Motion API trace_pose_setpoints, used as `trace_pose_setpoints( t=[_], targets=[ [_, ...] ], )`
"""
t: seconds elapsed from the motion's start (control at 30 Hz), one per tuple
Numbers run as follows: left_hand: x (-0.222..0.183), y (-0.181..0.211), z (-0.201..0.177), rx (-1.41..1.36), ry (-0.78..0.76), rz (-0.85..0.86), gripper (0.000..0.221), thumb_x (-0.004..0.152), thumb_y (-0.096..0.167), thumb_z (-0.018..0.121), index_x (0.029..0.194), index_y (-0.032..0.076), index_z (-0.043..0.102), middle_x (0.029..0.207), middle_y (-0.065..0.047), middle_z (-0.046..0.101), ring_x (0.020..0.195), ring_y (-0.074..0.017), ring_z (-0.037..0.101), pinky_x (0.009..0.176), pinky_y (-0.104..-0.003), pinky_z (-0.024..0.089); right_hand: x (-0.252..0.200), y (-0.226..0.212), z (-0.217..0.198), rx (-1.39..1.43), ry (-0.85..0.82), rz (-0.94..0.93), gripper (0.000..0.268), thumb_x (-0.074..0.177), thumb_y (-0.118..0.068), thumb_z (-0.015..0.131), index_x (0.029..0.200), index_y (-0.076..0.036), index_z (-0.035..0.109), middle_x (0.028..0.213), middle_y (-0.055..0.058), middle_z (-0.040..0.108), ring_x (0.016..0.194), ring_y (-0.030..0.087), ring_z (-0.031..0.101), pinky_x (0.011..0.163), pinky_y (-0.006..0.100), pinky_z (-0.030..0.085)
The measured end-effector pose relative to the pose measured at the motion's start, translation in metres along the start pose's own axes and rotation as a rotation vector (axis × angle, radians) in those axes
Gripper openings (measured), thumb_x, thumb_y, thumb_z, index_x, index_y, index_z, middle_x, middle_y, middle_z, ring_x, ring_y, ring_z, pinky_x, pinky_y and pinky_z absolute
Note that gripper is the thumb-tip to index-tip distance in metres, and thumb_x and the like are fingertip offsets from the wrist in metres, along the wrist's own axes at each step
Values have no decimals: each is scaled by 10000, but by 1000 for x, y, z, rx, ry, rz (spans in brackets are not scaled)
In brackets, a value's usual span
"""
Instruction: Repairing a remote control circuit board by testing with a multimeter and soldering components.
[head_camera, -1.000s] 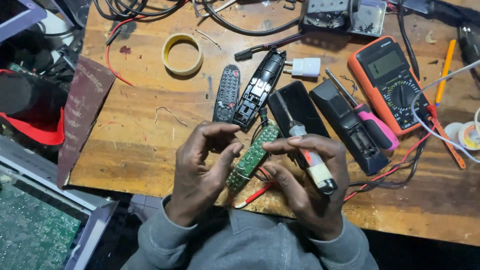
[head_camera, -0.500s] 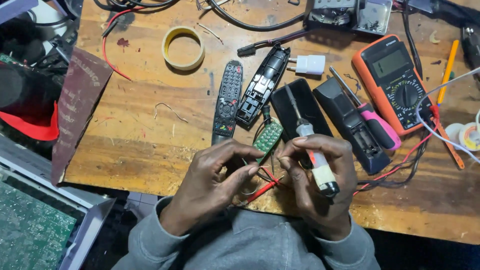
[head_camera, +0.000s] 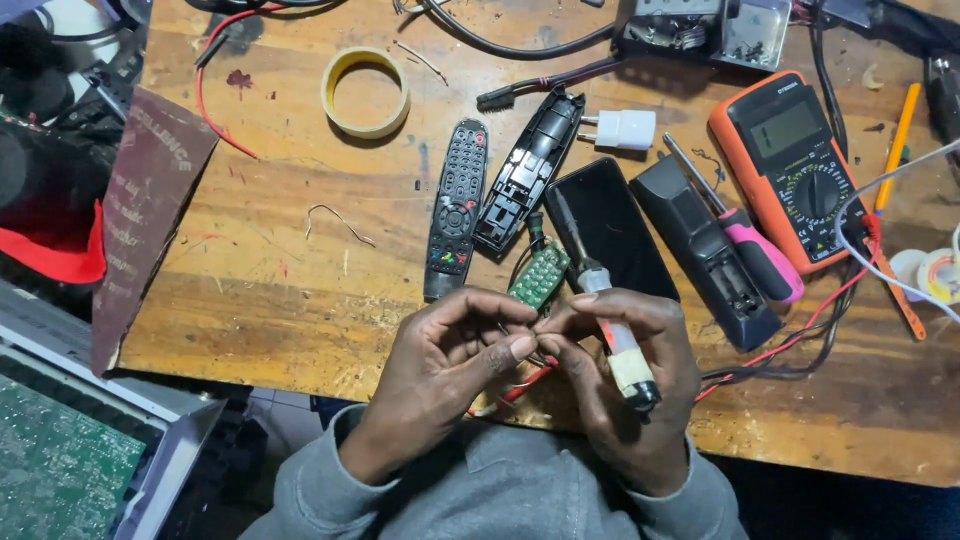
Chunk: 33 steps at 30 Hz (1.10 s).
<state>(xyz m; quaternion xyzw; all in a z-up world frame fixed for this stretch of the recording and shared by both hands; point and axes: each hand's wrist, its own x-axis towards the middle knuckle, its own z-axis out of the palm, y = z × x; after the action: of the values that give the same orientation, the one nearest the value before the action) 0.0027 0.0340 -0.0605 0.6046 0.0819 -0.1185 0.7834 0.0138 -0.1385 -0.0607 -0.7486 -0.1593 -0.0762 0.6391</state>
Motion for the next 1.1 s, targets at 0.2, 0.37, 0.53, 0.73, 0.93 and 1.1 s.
trace_pose_setpoints(
  t=[0.2, 0.37, 0.53, 0.73, 0.93, 1.1],
  targets=[
    [4, -2, -8, 37, -29, -141, 155, 918, 196, 756, 920, 44, 728, 746, -27, 671, 605, -81, 586, 505, -230, 490, -2, 11, -6, -56, 0, -14, 265, 948, -13, 666, 1171, -16, 524, 1037, 157, 679, 903, 223, 783, 901, 332, 628],
    [14, -4, -18, 409, 132, 96, 185, 921, 293, 719, 843, 130, 681, 852, -6, 679, 792, -117, 632, 720, -269, 514, 16, 31, -17, -351, 32, -51, 375, 954, 12, 738, 1242, 16, 498, 1203, 213, 607, 1106, 278, 730, 950, 327, 631],
    [26, -29, -14, 438, 92, 164, 170, 926, 302, 679, 869, 142, 672, 1156, -91, 676, 1127, -217, 655, 968, -375, 555, 19, 40, -10, -359, -47, -54, 393, 950, -10, 733, 1269, 16, 506, 1230, 232, 637, 1152, 320, 719, 966, 357, 648],
    [29, -26, -5, 226, 90, 197, 159, 924, 131, 731, 912, -27, 725, 1092, -259, 709, 1080, -386, 715, 868, -482, 620, 22, 55, 2, -234, 45, -142, 370, 913, 90, 724, 1223, 53, 526, 1025, 189, 723, 844, 314, 762, 730, 408, 631],
    [29, -22, -3, 192, 131, 222, 150, 933, 157, 742, 919, 8, 736, 1049, -191, 749, 1032, -281, 742, 848, -376, 622, 23, 50, 4, -139, 111, -158, 386, 883, 117, 756, 1170, 117, 498, 944, 217, 729, 813, 309, 778, 755, 396, 644],
    [30, -22, 2, 110, 121, 196, 143, 926, 140, 745, 914, -2, 735, 1072, -212, 775, 1032, -257, 738, 847, -363, 620, 25, 47, 1, -113, 120, -193, 387, 874, 146, 752, 1136, 142, 468, 911, 233, 725, 794, 321, 779, 739, 401, 648]
  ],
)
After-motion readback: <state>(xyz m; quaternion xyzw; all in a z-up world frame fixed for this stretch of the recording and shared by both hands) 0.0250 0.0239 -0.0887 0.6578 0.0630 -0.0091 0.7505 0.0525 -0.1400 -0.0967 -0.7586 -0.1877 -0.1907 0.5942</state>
